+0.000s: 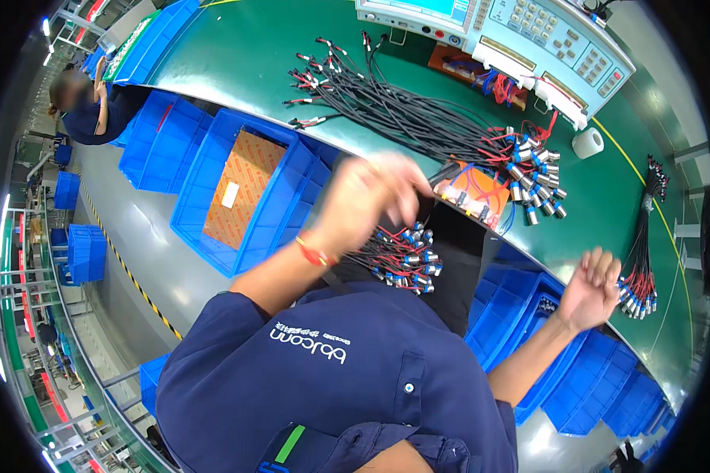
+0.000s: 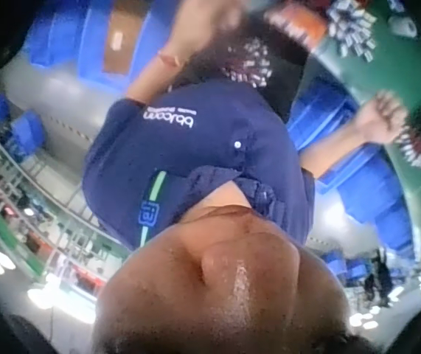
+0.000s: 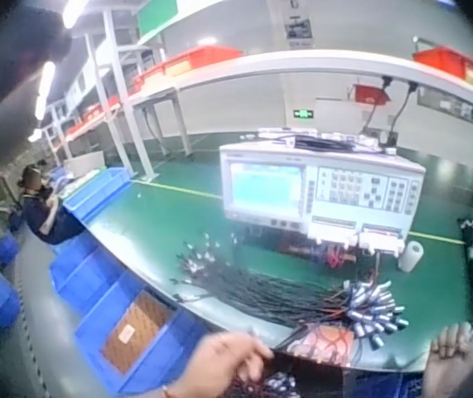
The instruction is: Manually testing electrical cable assemblies using a testing fixture and monitor at a production station.
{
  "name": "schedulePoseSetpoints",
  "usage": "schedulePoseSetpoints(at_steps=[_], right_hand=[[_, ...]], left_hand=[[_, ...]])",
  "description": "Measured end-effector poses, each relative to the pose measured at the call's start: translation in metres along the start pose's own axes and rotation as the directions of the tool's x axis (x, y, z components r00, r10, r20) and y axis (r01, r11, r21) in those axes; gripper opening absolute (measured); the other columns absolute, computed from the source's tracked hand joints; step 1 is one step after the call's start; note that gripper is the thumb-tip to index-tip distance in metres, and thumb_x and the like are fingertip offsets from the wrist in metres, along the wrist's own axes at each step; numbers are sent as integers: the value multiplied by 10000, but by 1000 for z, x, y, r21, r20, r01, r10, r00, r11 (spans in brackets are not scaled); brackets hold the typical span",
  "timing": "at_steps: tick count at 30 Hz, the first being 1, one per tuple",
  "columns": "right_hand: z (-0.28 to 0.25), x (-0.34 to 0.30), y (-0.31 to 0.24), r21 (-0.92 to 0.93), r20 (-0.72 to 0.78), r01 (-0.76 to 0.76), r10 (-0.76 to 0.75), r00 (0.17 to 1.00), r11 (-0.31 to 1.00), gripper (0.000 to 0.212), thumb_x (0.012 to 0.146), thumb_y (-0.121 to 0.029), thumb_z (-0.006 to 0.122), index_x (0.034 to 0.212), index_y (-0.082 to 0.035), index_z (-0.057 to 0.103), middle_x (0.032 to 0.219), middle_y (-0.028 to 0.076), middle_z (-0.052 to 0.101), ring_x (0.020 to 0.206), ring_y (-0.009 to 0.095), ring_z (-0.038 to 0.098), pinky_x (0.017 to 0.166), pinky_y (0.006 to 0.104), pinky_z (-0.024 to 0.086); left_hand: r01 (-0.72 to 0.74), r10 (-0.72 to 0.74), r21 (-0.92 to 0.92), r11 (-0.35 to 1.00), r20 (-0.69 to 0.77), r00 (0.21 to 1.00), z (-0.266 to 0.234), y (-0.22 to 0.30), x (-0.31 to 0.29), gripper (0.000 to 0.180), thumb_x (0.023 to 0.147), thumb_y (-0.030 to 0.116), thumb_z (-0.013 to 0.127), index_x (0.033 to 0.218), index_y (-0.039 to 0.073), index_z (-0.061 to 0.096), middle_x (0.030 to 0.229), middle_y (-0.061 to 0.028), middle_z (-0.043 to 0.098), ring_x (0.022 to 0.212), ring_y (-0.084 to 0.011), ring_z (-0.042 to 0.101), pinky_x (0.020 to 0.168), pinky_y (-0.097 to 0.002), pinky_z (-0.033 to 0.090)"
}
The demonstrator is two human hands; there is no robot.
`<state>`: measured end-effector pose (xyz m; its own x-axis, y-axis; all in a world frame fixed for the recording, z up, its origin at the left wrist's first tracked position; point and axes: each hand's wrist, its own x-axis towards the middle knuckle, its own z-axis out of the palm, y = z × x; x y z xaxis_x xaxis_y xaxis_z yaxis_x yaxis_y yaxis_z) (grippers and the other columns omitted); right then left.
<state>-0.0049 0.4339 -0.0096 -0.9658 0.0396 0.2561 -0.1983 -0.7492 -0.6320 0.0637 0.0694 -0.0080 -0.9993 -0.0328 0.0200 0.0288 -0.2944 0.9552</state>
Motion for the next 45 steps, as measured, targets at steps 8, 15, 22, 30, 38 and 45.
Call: schedulePoseSetpoints(at_steps=[8, 15, 22, 30, 38, 45], right_hand=[[61, 72, 109, 10, 295, -131, 122, 948, 991, 97, 817, -137, 448, 809, -41, 445, 711, 33, 356, 706, 150, 346, 715, 297, 301], [56, 92, 152, -312, 164, -46, 102, 981, 949, 170, 830, -74, 394, 874, 27, 523, 780, 73, 477, 742, 143, 417, 737, 265, 365], [54, 95, 156, -444, 128, -3, 67, 990, 896, 196, 825, -38, 401, 950, 27, 537, 762, 66, 486, 718, 151, 430, 787, 288, 383], [84, 33, 135, -741, 662, 670, -218, 717, -45, 206, 767, 25, 481, 936, 2, 596, 838, 111, 572, 808, 211, 516, 760, 297, 401], [65, -88, 129, -840, 343, -69, 626, 700, 538, 204, 939, -192, 587, 1039, -14, 599, 922, 102, 606, 839, 217, 555, 815, 340, 439], [35, -100, 36, -668, 131, -212, 393, 910, 714, 153, 826, -55, 688, 946, 36, 666, 792, 103, 639, 626, 97, 543, 527, 210, 367]], left_hand=[[-348, 244, -86, 934, -560, 792, -133, 53, 65, 449, 971, 248, 583, 1265, -76, 481, 1203, -183, 571, 1100, -256, 579, 996, -367, 463], [-48, 46, 322, 946, 15, 999, -105, -5, 7, 228, 957, 205, 588, 995, -1, 679, 901, -76, 689, 850, -128, 643, 785, -273, 508], [-316, -138, 856, 409, 400, 906, -53, -85, -29, 114, 828, 106, 666, 907, 29, 695, 856, -101, 647, 865, -258, 629, 784, -344, 503], [-419, -142, 856, 303, 475, 868, -40, -80, -27, 119, 821, 93, 676, 924, 35, 690, 864, -94, 642, 843, -265, 630, 742, -353, 507], [61, -176, 424, 904, 237, 956, -8, -25, -36, 125, 925, 87, 633, 980, -23, 656, 839, -49, 665, 760, -72, 589, 651, -242, 481], [-120, -205, 512, 851, 534, 820, 7, -31, -36, 186, 938, 131, 606, 1050, 5, 686, 906, -117, 692, 790, -197, 681, 714, -293, 512]])
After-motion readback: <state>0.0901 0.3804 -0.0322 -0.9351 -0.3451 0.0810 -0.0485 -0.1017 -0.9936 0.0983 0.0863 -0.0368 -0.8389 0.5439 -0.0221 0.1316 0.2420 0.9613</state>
